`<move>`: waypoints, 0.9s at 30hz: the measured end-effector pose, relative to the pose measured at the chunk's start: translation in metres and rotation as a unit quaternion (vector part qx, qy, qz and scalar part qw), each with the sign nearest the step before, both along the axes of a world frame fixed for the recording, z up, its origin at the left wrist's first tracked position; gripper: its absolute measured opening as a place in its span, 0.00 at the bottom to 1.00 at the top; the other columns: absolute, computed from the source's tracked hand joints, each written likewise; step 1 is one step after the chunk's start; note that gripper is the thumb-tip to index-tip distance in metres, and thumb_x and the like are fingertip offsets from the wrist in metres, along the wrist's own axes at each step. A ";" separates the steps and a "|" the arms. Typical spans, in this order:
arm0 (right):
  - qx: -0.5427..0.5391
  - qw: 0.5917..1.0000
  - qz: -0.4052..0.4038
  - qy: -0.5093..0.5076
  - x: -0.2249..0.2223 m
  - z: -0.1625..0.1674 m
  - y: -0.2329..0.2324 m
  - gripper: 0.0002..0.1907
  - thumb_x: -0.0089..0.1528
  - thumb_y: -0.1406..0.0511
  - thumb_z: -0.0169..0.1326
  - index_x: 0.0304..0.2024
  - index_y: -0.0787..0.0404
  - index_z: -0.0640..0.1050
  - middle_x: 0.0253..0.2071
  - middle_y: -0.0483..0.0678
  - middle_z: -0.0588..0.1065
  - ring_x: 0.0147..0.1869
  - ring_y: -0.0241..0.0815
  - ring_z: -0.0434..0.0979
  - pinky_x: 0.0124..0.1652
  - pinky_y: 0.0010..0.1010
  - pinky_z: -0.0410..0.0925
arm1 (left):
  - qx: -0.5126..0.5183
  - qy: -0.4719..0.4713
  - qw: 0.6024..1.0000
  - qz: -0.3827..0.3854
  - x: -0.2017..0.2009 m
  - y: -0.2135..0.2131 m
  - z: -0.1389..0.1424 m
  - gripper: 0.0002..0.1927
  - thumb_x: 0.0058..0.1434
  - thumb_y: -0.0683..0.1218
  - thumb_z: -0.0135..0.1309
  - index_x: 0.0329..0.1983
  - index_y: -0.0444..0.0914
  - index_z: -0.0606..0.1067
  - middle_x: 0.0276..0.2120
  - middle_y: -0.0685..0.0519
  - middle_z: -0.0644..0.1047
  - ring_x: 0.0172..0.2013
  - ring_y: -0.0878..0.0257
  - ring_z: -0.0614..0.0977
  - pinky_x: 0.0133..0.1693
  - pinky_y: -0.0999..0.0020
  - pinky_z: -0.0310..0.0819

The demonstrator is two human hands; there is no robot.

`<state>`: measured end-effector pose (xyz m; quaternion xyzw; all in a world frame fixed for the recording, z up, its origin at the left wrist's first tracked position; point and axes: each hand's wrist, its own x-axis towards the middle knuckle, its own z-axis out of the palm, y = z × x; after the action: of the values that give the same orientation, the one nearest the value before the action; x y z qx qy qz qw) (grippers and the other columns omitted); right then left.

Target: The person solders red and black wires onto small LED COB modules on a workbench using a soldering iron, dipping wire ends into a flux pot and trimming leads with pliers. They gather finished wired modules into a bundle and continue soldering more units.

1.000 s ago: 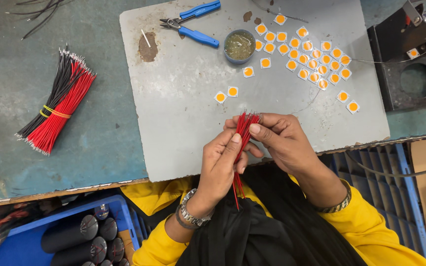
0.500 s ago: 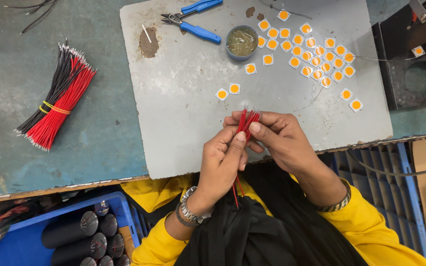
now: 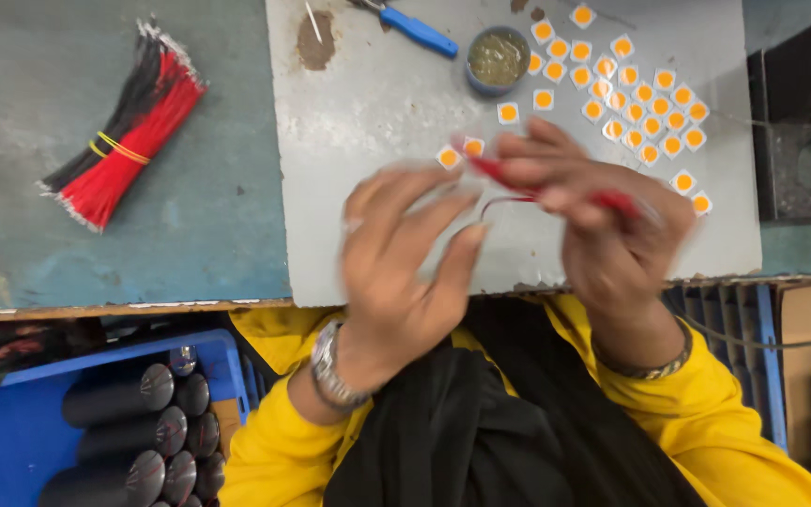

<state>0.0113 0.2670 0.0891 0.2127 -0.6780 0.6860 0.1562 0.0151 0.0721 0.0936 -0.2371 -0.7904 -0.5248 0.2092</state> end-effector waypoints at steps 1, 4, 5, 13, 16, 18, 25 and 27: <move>0.055 0.997 -0.021 0.059 -0.002 0.012 0.000 0.09 0.71 0.60 0.52 0.44 0.58 0.78 0.53 0.52 0.80 0.63 0.52 0.80 0.73 0.47 0.65 | -0.003 0.030 0.999 0.032 0.004 -0.007 0.003 0.12 0.75 0.46 0.50 0.41 0.32 0.75 0.39 0.43 0.80 0.42 0.54 0.81 0.45 0.62 0.76; 0.292 0.926 0.035 0.237 0.002 0.029 -0.002 0.07 0.68 0.61 0.57 0.43 0.57 0.79 0.49 0.51 0.80 0.62 0.54 0.80 0.67 0.50 0.67 | 0.201 -0.351 0.879 -0.254 0.008 -0.014 -0.005 0.27 0.79 0.55 0.36 0.48 0.29 0.77 0.41 0.45 0.82 0.43 0.55 0.84 0.50 0.63 0.79; 0.342 0.880 0.094 0.315 0.000 0.024 -0.006 0.07 0.69 0.62 0.59 0.45 0.58 0.81 0.50 0.50 0.82 0.60 0.54 0.80 0.64 0.47 0.68 | 0.309 -0.450 0.794 -0.267 0.008 -0.014 -0.012 0.28 0.77 0.56 0.35 0.51 0.28 0.76 0.43 0.44 0.82 0.45 0.55 0.84 0.51 0.62 0.78; 0.301 0.854 0.161 0.393 0.022 -0.072 -0.015 0.07 0.64 0.69 0.58 0.43 0.63 0.83 0.50 0.57 0.81 0.61 0.53 0.81 0.64 0.46 0.69 | 0.513 -0.530 0.617 -0.274 0.010 -0.005 -0.064 0.24 0.79 0.53 0.36 0.61 0.26 0.66 0.41 0.40 0.79 0.52 0.46 0.82 0.57 0.53 0.77; 0.289 0.865 0.162 0.377 0.032 -0.086 -0.009 0.09 0.62 0.69 0.58 0.44 0.63 0.83 0.51 0.57 0.81 0.62 0.54 0.80 0.65 0.48 0.66 | 0.503 -0.521 0.623 -0.295 0.014 -0.002 -0.069 0.23 0.79 0.52 0.36 0.62 0.28 0.67 0.39 0.42 0.79 0.50 0.48 0.83 0.56 0.54 0.78; 0.288 0.869 0.160 0.370 0.035 -0.090 -0.009 0.10 0.62 0.69 0.58 0.45 0.63 0.84 0.51 0.57 0.81 0.62 0.54 0.79 0.65 0.47 0.66 | 0.496 -0.521 0.630 -0.291 0.014 -0.001 -0.070 0.23 0.80 0.52 0.36 0.62 0.28 0.67 0.38 0.43 0.79 0.49 0.50 0.83 0.54 0.55 0.79; 0.286 0.877 0.145 0.358 0.039 -0.101 -0.009 0.09 0.63 0.69 0.58 0.46 0.63 0.84 0.52 0.55 0.81 0.62 0.52 0.79 0.65 0.47 0.66 | 0.473 -0.501 0.668 -0.281 0.011 0.000 -0.070 0.21 0.79 0.51 0.38 0.59 0.29 0.69 0.36 0.47 0.78 0.42 0.56 0.84 0.49 0.60 0.81; 0.286 0.876 0.143 0.361 0.039 -0.102 -0.008 0.09 0.63 0.69 0.58 0.46 0.63 0.83 0.52 0.56 0.81 0.62 0.52 0.79 0.65 0.46 0.67 | 0.468 -0.497 0.676 -0.276 0.012 0.000 -0.074 0.20 0.80 0.51 0.39 0.57 0.30 0.70 0.35 0.48 0.78 0.40 0.58 0.84 0.47 0.62 0.81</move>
<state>0.0506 0.2589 -0.0129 0.5761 -0.7029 0.3527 0.2226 0.0276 0.0725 0.0198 -0.0203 -0.3271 -0.9008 -0.2850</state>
